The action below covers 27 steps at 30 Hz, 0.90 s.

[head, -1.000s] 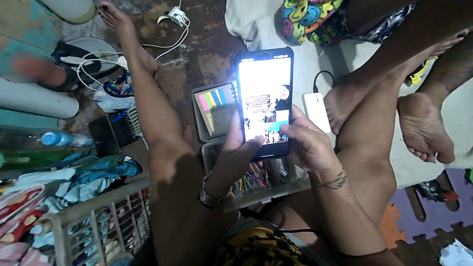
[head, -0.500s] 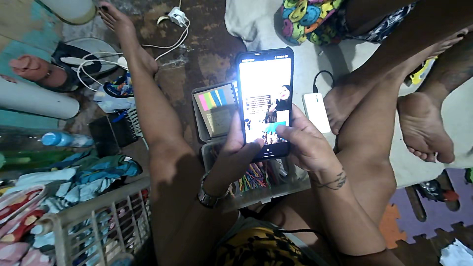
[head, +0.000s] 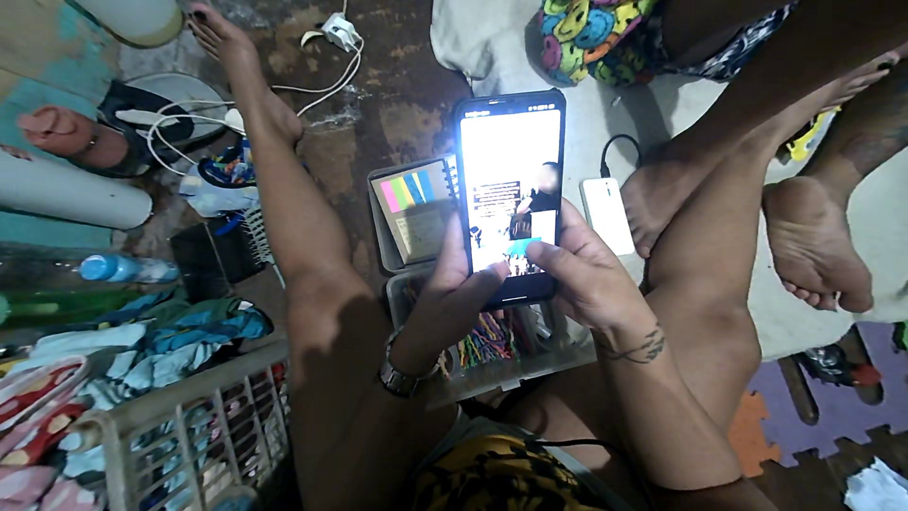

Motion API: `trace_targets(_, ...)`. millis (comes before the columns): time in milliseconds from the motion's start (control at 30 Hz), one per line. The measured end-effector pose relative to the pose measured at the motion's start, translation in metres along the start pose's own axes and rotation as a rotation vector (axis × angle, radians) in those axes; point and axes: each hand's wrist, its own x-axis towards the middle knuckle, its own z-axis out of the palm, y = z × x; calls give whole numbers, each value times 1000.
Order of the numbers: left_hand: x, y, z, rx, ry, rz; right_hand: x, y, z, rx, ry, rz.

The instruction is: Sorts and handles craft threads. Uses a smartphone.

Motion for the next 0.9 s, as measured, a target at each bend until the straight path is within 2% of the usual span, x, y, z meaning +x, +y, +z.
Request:
trace_targets(500, 1, -2, -2, -22, -11, 8, 0, -3, 0, 30, -6, 36)
trace_targets(700, 4, -14, -11, -58, -84, 6, 0, -2, -2, 129, -63, 11)
trace_targets(900, -1, -1, -2, -76, -15, 11, 0, -3, -4, 161, -90, 10)
